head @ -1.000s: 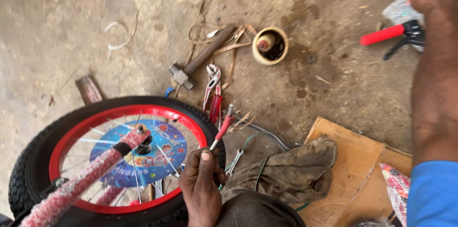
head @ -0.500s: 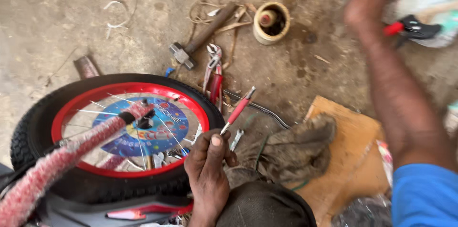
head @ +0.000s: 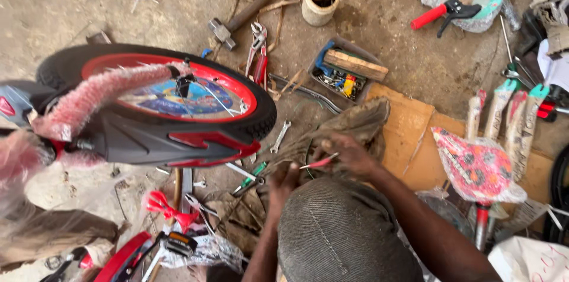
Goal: The person is assembling a red children's bicycle, focusing on the handlebar area. They use a screwdriver to tighten the brake lever and gear shifter on the left handlebar, then move to the right handlebar to secure the grip and brake lever. The person also adjusts the brake cable tension and tightens the stem bolts.
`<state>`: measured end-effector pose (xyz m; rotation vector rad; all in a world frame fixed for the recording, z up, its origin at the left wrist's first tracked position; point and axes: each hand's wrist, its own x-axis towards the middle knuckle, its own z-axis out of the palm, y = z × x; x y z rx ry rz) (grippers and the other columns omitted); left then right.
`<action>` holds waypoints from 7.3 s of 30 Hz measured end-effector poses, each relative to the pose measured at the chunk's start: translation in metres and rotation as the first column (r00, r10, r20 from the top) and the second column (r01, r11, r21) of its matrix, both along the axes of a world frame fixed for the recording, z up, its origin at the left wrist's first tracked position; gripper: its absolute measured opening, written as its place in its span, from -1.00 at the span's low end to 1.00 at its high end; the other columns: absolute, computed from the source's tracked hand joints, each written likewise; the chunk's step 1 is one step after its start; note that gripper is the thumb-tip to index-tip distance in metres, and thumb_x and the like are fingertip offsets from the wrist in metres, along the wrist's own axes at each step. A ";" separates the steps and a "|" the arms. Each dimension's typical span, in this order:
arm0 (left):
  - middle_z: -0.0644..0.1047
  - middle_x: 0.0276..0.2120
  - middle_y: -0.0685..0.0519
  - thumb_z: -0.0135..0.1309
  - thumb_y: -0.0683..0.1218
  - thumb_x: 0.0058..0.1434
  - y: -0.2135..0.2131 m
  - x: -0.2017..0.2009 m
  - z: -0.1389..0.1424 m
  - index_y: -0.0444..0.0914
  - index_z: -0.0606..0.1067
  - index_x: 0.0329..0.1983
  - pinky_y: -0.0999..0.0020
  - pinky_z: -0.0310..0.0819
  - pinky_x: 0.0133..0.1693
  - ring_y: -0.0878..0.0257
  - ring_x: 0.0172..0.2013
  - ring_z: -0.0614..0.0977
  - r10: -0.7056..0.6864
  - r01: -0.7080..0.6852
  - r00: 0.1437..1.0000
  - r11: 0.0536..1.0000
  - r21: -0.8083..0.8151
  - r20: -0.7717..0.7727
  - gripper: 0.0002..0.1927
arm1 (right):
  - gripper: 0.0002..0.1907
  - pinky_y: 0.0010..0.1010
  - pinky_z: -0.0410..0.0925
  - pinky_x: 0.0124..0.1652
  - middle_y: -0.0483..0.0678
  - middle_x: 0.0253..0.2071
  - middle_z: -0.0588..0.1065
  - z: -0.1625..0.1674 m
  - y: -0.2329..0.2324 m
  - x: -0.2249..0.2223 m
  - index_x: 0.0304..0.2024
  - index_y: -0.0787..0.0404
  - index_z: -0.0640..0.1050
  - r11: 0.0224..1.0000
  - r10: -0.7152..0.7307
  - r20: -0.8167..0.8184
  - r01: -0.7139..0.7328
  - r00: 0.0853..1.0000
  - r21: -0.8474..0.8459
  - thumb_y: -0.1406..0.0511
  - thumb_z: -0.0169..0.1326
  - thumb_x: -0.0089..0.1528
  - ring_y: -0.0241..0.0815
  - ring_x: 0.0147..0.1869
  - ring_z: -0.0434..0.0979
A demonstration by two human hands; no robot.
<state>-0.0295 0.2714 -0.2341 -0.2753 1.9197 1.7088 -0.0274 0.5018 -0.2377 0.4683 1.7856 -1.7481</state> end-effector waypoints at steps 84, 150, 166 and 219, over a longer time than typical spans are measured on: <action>0.58 -0.26 0.07 0.06 -0.05 0.42 -0.206 0.063 0.339 -0.37 0.49 0.00 0.39 0.52 -0.23 0.33 -0.31 0.58 0.448 -0.240 0.781 0.858 0.454 -0.434 -0.73 | -0.80 -0.44 0.53 -0.18 -0.04 -0.19 0.63 0.401 -0.255 -0.040 -0.10 0.21 0.59 0.865 0.400 -0.911 -0.289 -0.098 0.411 0.44 0.24 0.22 -0.23 -0.15 0.68; 0.55 -0.49 0.03 0.04 0.01 0.41 -0.251 0.050 0.231 -0.34 0.50 -0.23 0.32 0.47 -0.44 0.31 -0.49 0.57 0.452 -0.448 0.798 0.887 0.109 -0.398 -0.71 | -0.84 -0.36 0.42 -0.23 -0.08 -0.22 0.59 0.197 -0.331 -0.006 -0.12 0.17 0.59 0.698 -0.032 -0.111 -0.058 0.993 -0.714 0.33 0.17 0.24 -0.26 -0.20 0.56; 0.52 0.11 -0.26 0.27 0.00 0.17 -0.352 0.017 0.437 -0.33 0.43 0.17 0.12 0.44 -0.07 -0.05 0.02 0.59 -0.423 -0.952 0.108 0.216 -0.216 -0.899 -0.44 | -0.81 -0.56 0.25 -0.51 -0.14 -0.39 0.55 0.247 -0.364 -0.008 -0.13 0.32 0.61 0.836 0.067 -0.254 -0.193 0.965 -0.514 0.39 0.29 0.22 -0.44 -0.44 0.39; 0.44 0.01 -0.16 0.38 0.22 -0.03 -0.353 0.015 0.420 -0.36 0.33 0.30 0.14 0.31 -0.14 0.05 -0.12 0.47 -0.508 -0.908 0.361 -0.002 -0.418 -0.782 -0.06 | -0.88 -0.54 0.43 -0.36 -0.10 -0.32 0.62 0.326 -0.359 -0.068 -0.17 0.24 0.66 0.891 0.387 -0.765 -0.421 0.515 0.168 0.41 0.23 0.23 -0.38 -0.34 0.52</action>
